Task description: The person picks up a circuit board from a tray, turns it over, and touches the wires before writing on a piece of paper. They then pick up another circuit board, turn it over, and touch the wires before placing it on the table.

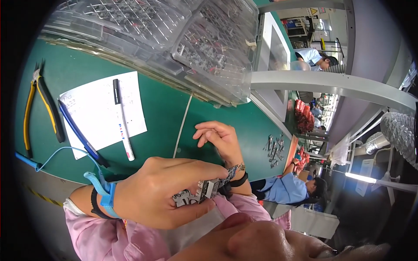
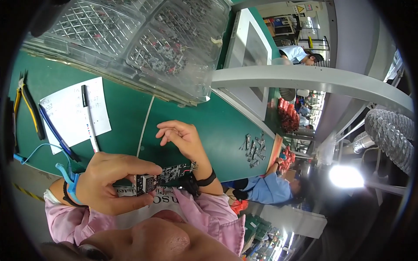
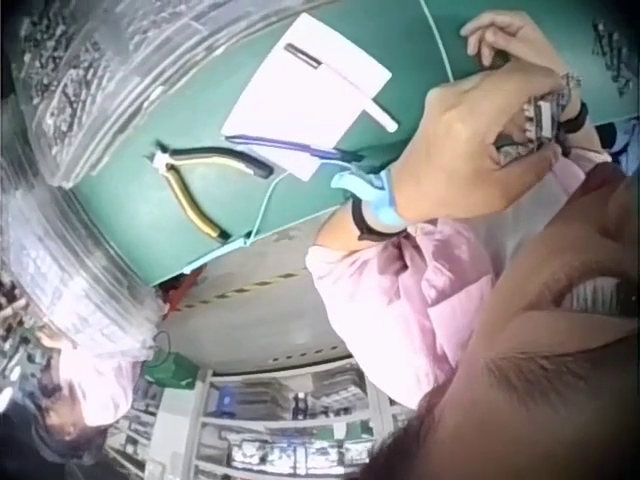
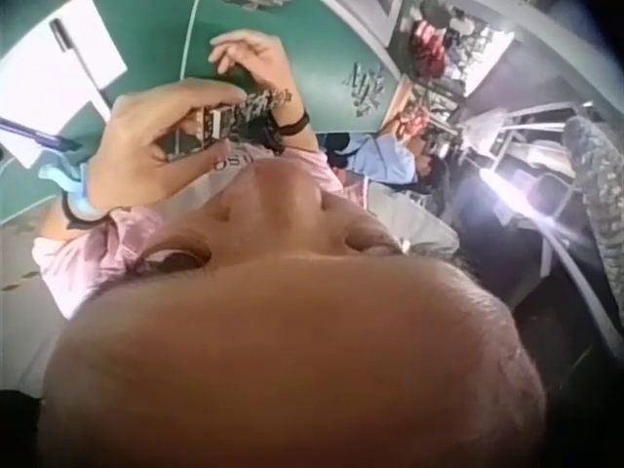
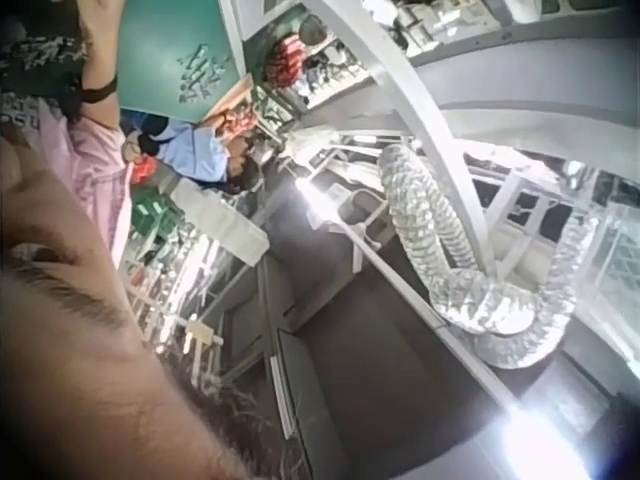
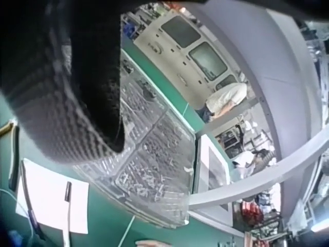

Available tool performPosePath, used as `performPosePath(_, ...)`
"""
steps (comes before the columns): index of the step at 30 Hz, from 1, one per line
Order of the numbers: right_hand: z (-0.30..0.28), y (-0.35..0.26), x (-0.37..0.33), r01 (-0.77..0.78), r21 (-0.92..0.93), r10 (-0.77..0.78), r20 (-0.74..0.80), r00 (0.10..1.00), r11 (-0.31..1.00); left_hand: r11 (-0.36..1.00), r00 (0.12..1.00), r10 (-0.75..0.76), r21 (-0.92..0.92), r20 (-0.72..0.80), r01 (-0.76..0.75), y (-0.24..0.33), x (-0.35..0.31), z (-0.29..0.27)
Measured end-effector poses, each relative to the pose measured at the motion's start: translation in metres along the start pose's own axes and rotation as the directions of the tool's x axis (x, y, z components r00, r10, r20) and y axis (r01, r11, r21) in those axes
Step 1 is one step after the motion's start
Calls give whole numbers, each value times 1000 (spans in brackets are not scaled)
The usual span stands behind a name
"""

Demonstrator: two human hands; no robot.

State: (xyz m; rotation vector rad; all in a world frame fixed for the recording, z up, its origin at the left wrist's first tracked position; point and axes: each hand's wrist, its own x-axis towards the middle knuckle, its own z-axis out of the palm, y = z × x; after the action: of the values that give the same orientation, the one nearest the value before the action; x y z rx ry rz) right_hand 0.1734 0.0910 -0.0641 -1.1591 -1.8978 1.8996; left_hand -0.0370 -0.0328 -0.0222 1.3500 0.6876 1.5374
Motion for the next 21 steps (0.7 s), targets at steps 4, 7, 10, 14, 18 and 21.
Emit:
performPosePath(4,0,1,-1,-1,18,1,-4,1000,1000,1000,1000,-8,-4,21,8,0,2,-1)
performPosePath(7,-2,2,0,8,35,-9,18,1000,999,999,1000,6,44,-3,-6,-4,6,1)
performPosePath(10,-4,0,1,-3,22,2,4,1000,1000,999,1000,12,48,-23,-10,-10,7,9)
performPosePath(14,-7,1,3,25,19,-25,12,1000,1000,998,998,34,62,-50,-31,-15,9,10)
performPosePath(18,-7,4,1,34,29,-34,19,999,999,997,998,45,66,-46,-42,-16,10,9)
performPosePath(21,-7,2,2,39,30,-40,27,999,999,996,999,20,85,-36,-17,-11,10,6)
